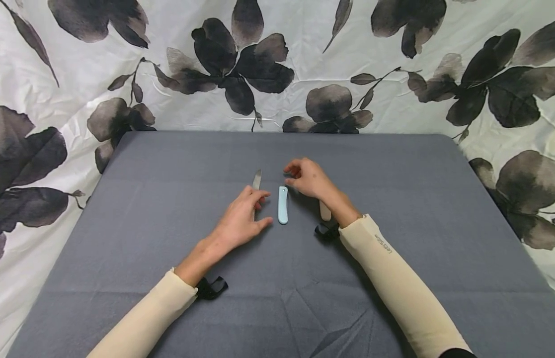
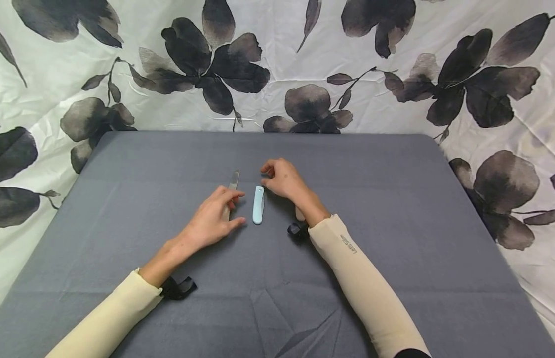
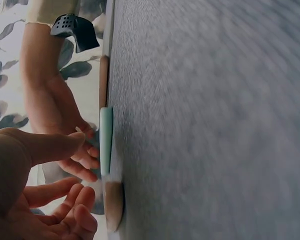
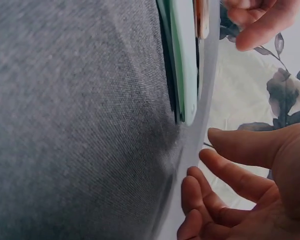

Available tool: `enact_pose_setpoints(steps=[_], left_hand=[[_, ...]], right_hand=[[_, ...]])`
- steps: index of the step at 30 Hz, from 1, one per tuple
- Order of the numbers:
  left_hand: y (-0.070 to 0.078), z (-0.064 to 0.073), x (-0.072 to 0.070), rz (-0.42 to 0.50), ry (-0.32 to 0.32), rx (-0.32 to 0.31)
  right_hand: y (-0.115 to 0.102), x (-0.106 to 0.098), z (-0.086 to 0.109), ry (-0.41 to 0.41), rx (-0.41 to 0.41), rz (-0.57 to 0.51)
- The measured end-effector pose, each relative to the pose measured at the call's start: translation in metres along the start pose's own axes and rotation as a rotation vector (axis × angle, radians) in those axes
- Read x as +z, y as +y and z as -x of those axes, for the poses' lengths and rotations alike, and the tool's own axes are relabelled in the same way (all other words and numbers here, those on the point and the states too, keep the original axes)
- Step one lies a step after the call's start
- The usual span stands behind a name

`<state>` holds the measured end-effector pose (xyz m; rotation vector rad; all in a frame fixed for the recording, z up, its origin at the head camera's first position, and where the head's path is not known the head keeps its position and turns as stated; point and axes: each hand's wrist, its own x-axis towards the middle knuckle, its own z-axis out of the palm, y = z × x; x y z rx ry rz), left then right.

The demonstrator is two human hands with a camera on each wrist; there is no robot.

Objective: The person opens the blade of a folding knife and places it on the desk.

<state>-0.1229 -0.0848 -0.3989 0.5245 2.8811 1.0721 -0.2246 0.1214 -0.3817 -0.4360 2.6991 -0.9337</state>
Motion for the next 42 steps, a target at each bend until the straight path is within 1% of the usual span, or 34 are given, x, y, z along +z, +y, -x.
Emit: enact_pose_setpoints(steps=[9,16,25,30,37,42], left_hand=[[0.010,-0.003,0.008,0.029,-0.029,-0.024],[0.018,-0.007,0.014,-0.034,-0.087,-0.084],[0.023,-0.011,0.020,-0.098,-0.139,-0.080],[0.025,-0.012,0.022,-0.114,-0.145,-0.081],[0.025,-0.014,0.023,-0.118,-0.128,-0.078],[0.025,-0.014,0.022,-0.096,-0.129,-0.076]], right_hand=[[0.003,-0.002,0.009,-0.045,0.015,0.014],[0.003,0.002,0.009,-0.060,0.029,0.002],[0.003,0.006,0.012,-0.074,-0.011,-0.015],[0.003,0.007,0.013,-0.072,-0.004,-0.016],[0.003,0.008,0.013,-0.069,-0.009,-0.013],[0.003,0.008,0.015,-0.064,-0.011,-0.033]])
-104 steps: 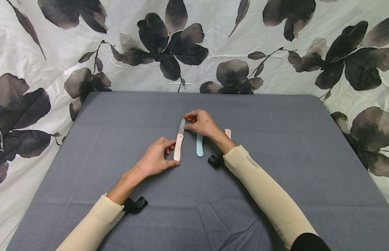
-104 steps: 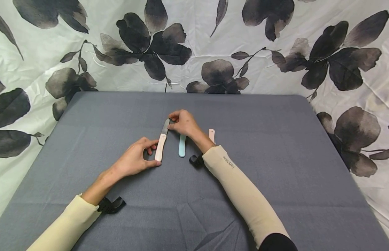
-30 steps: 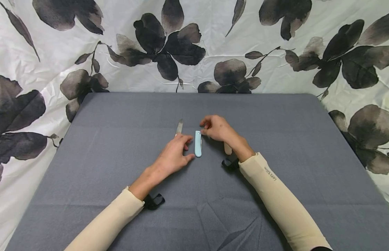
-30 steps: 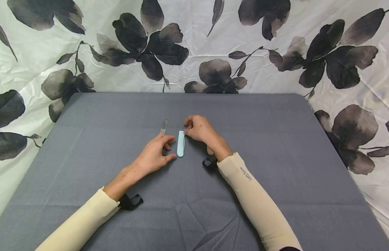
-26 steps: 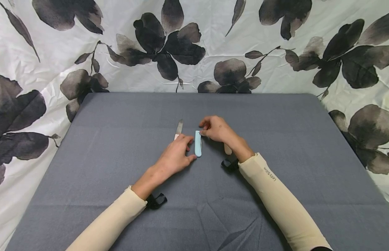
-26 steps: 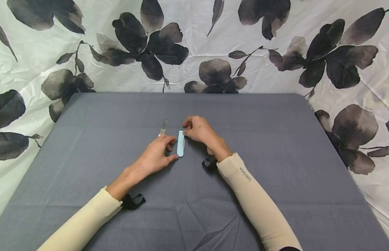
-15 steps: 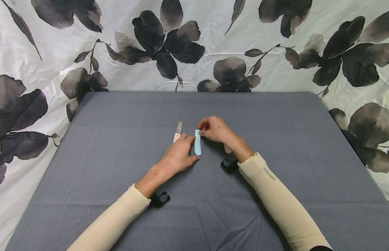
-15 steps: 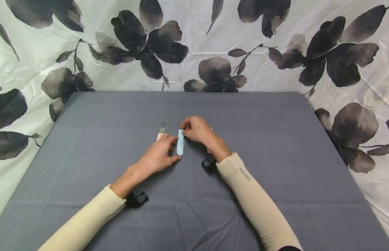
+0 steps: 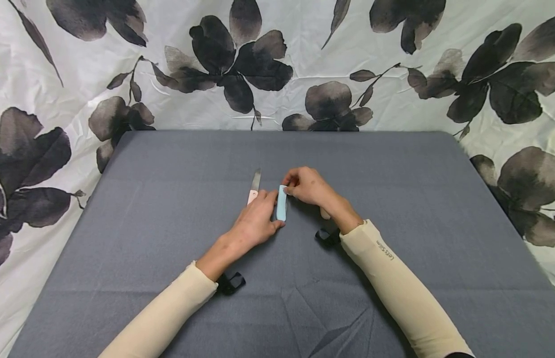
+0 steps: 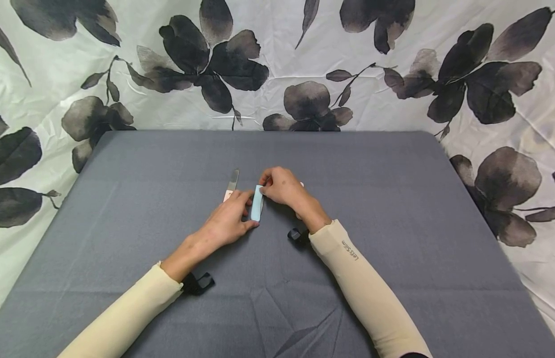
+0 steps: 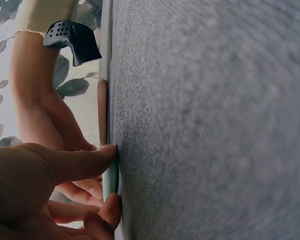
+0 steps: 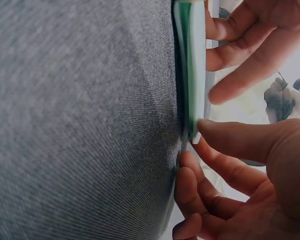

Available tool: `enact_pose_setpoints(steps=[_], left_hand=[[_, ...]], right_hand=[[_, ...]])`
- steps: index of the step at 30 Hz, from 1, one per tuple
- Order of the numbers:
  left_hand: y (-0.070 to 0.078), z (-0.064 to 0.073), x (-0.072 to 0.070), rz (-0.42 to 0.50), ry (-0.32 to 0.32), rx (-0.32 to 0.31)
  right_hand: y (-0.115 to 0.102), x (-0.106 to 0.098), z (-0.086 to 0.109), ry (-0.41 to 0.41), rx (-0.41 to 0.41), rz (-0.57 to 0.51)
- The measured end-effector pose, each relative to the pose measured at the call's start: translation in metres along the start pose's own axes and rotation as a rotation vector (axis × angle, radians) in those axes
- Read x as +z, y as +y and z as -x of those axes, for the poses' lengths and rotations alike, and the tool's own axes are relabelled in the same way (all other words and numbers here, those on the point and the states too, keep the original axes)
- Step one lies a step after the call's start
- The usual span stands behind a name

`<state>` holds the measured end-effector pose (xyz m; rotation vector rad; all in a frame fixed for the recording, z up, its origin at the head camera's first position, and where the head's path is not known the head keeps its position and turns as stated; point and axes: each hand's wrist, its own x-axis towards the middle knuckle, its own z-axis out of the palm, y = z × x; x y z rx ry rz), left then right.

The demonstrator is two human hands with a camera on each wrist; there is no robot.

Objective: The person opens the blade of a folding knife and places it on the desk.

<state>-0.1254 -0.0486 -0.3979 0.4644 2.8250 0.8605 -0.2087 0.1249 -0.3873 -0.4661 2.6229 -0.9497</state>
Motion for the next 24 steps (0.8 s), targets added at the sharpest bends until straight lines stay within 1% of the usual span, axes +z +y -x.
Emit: enact_pose_setpoints(steps=[7,15,18,24], left_hand=[[-0.003,-0.002,-0.002,0.140,0.027,0.012],[-0.009,-0.004,-0.006,0.200,0.087,0.049],[-0.011,-0.005,-0.008,0.239,0.101,0.057],[-0.014,-0.006,-0.014,0.301,0.123,0.061]], right_hand=[[0.000,-0.002,0.003,0.090,-0.046,-0.083],[-0.001,-0.002,0.003,0.156,-0.079,-0.163],[-0.002,-0.002,0.003,0.154,-0.093,-0.255],[-0.004,-0.001,0.002,0.091,-0.089,-0.485]])
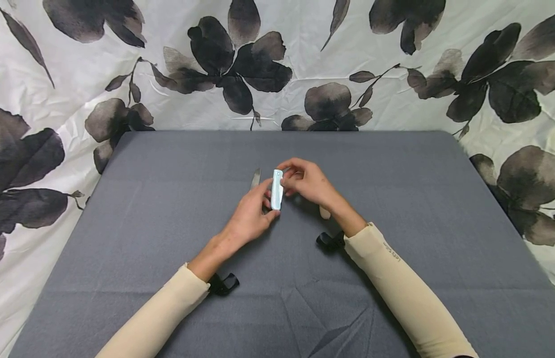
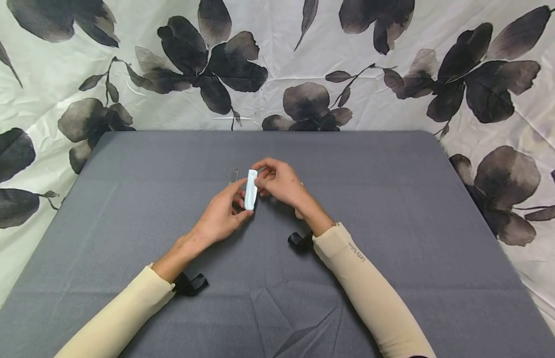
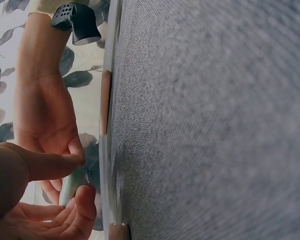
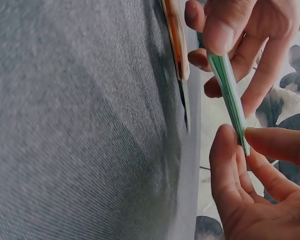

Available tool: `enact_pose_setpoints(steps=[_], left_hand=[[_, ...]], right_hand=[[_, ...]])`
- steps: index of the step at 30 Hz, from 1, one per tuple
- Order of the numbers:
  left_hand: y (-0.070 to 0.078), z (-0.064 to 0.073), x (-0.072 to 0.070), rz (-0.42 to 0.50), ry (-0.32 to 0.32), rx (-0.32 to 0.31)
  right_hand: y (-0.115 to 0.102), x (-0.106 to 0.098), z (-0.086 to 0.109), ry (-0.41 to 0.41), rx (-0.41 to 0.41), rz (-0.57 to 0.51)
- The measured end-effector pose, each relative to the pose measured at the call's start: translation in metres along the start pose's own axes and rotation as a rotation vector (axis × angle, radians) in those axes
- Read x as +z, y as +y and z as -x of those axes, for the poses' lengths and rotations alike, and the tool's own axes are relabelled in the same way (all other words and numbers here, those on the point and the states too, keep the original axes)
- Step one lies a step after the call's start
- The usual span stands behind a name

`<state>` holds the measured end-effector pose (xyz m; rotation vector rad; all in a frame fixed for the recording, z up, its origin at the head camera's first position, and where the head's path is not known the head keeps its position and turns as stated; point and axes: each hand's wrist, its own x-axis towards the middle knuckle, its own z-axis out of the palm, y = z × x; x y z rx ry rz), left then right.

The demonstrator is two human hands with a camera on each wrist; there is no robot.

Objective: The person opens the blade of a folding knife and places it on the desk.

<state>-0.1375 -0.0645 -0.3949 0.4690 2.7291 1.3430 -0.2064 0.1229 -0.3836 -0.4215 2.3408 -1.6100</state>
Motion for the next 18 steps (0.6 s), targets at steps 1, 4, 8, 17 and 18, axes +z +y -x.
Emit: enact_pose_setpoints(steps=[1,4,8,17,18], left_hand=[[0.0001,-0.0002,-0.0005,0.005,0.003,0.000],[0.0002,-0.0006,-0.0012,0.022,0.011,0.002],[-0.0003,-0.0006,-0.0009,0.055,0.033,0.009],[-0.0002,-0.0016,-0.0045,0.180,0.030,-0.055],[0.0004,-0.0017,-0.0052,0.207,0.029,-0.070]], right_hand=[[0.0001,0.0002,0.0000,-0.006,0.005,-0.024],[0.0000,0.0009,0.0006,-0.017,0.017,-0.077],[0.0003,0.0019,0.0011,-0.018,0.025,-0.128],[0.0011,0.0039,0.0018,0.020,0.033,-0.225],[0.0009,0.0045,0.0020,0.025,0.032,-0.235]])
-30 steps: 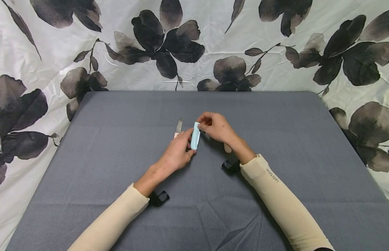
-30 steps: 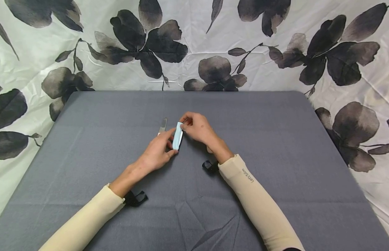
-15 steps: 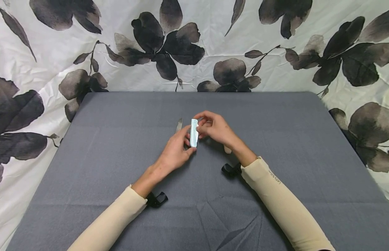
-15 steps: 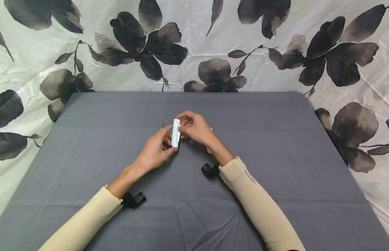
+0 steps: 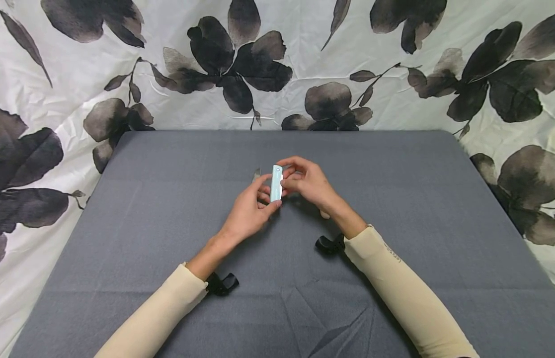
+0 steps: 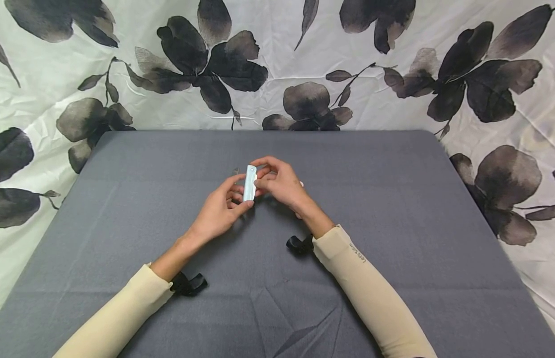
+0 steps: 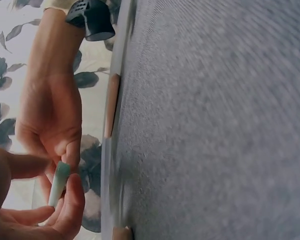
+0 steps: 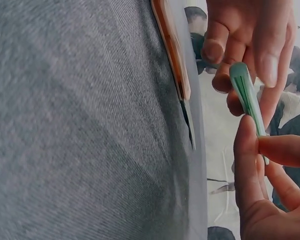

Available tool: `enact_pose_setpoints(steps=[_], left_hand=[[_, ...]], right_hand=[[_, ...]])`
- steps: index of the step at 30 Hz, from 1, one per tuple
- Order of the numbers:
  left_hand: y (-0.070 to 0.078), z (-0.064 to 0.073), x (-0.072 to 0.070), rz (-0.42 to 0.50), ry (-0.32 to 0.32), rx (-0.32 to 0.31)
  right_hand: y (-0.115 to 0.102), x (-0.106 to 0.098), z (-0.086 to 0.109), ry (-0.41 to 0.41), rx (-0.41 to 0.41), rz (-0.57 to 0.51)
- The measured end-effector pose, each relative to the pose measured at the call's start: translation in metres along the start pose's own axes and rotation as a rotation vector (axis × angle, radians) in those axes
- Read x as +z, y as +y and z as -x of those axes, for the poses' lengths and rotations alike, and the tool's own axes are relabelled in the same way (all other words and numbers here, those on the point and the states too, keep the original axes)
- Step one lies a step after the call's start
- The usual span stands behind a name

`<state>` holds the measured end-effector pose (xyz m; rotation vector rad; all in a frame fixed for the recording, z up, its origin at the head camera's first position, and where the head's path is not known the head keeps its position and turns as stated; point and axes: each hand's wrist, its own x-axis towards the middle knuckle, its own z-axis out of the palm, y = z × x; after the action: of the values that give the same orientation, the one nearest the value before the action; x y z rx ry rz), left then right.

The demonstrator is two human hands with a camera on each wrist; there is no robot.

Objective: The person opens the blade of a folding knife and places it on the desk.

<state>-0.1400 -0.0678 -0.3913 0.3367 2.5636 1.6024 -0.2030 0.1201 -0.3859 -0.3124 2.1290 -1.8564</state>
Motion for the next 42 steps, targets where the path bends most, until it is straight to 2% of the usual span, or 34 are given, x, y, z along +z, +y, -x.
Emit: enact_pose_setpoints(steps=[7,11,27,35,42], left_hand=[[0.002,-0.001,-0.003,0.217,0.021,-0.080],[0.002,-0.001,-0.005,0.278,0.027,-0.092],[0.000,0.004,-0.010,0.297,-0.003,-0.097],[0.001,0.004,-0.011,0.319,0.033,-0.118],[-0.002,0.004,-0.010,0.300,0.046,-0.118]], right_hand=[[-0.001,0.004,0.001,0.013,-0.018,-0.045],[0.000,0.004,0.000,-0.002,-0.034,-0.055],[0.000,-0.003,0.005,-0.061,-0.036,-0.044],[0.000,0.000,0.008,-0.087,-0.030,-0.008],[0.000,0.005,0.010,-0.123,-0.032,-0.006]])
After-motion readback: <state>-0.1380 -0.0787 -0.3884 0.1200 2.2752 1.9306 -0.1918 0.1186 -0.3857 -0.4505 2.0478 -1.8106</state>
